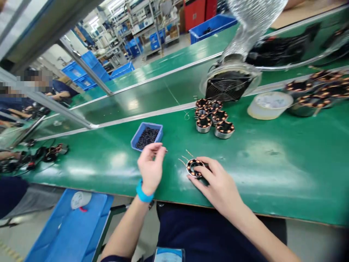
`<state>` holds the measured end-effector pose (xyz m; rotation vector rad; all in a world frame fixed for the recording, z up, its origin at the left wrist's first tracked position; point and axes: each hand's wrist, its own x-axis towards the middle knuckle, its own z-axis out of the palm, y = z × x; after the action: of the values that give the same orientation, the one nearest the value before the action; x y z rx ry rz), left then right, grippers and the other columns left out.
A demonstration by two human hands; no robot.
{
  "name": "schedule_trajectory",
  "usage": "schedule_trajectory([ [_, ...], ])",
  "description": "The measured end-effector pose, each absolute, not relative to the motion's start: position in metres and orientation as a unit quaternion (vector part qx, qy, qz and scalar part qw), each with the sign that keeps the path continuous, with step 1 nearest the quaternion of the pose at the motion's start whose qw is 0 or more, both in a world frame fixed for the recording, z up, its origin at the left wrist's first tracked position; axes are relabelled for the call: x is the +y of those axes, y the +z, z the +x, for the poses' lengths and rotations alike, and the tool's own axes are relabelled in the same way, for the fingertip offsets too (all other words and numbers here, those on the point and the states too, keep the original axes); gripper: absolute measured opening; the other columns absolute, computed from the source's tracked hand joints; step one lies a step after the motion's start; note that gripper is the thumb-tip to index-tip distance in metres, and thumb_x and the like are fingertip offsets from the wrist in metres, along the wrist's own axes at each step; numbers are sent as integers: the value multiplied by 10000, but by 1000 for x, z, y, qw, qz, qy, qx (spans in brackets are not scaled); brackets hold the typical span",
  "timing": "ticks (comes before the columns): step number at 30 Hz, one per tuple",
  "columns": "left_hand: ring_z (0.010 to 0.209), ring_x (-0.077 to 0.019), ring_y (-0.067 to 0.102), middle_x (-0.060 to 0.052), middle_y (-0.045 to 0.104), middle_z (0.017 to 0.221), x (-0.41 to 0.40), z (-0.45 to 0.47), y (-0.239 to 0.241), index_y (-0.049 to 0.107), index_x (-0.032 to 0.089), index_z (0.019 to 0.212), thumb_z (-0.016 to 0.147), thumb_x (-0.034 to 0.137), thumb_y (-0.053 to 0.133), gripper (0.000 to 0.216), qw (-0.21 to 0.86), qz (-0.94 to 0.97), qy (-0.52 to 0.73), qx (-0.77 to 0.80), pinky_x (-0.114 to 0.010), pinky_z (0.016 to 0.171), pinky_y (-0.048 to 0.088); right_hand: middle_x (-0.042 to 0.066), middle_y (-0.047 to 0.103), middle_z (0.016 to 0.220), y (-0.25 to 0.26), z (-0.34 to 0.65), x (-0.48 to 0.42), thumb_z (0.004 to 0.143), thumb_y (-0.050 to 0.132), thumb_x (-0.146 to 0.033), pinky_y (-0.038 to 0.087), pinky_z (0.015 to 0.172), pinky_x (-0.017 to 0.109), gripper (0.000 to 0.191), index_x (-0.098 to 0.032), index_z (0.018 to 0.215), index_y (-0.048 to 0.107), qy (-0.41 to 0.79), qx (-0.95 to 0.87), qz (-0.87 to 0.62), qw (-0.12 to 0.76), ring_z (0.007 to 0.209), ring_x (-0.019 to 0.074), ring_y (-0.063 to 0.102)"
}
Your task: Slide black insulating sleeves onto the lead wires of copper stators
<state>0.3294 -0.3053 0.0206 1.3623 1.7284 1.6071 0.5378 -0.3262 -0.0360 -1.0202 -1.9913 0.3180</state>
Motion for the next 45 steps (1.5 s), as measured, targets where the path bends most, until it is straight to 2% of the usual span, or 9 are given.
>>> schedule_trajectory([
  [3, 754, -161, 748, -39, 713, 832, -318, 357, 5, 672, 153, 1036, 844, 361, 787, 305, 351, 406, 599, 594, -255, 711, 597, 139, 612, 1211, -37, 538, -327, 1004, 629, -312, 582, 864, 420, 145, -175, 1048, 614, 116, -801, -405, 426, 1075, 269, 628],
  [7, 729, -170, 760, -34, 703, 846, -318, 365, 1, 647, 144, 1037, 792, 354, 841, 377, 420, 340, 621, 567, -245, 661, 607, 140, 612, 1210, -36, 539, -327, 1003, 629, -319, 583, 848, 417, 150, -176, 1044, 620, 112, -802, -404, 426, 1053, 267, 637],
  [18, 708, -179, 761, -30, 703, 816, -318, 365, 1, 639, 137, 999, 748, 369, 873, 414, 441, 319, 617, 569, -249, 645, 610, 146, 619, 1205, -37, 539, -326, 994, 639, -315, 584, 841, 417, 159, -163, 1038, 636, 116, -801, -403, 428, 1069, 279, 642],
  [26, 696, -140, 727, -32, 718, 811, -326, 372, 3, 644, 152, 1013, 754, 341, 865, 390, 473, 337, 585, 566, -238, 670, 591, 147, 625, 1203, -36, 540, -327, 1004, 620, -326, 585, 840, 421, 161, -171, 1038, 647, 111, -801, -407, 424, 1065, 280, 644],
  [33, 758, -129, 695, -35, 735, 832, -340, 380, 1, 669, 189, 1055, 798, 308, 834, 328, 428, 410, 546, 591, -237, 730, 549, 145, 624, 1205, -35, 540, -327, 1010, 611, -317, 584, 818, 409, 152, -173, 1046, 641, 112, -801, -407, 425, 1048, 273, 647],
  [39, 637, -114, 668, -2, 707, 723, -334, 364, 5, 680, 161, 1062, 749, 307, 869, 394, 418, 383, 571, 594, -243, 676, 554, 146, 622, 1215, -36, 539, -327, 1004, 625, -316, 587, 830, 407, 151, -169, 1040, 630, 110, -801, -406, 427, 1069, 274, 645],
  [45, 632, -122, 678, -49, 726, 751, -310, 360, 2, 718, 123, 865, 711, 378, 886, 342, 414, 323, 622, 581, -250, 628, 564, 148, 622, 1204, -36, 540, -327, 998, 636, -310, 588, 831, 414, 151, -165, 1041, 629, 109, -801, -403, 429, 1070, 280, 646],
])
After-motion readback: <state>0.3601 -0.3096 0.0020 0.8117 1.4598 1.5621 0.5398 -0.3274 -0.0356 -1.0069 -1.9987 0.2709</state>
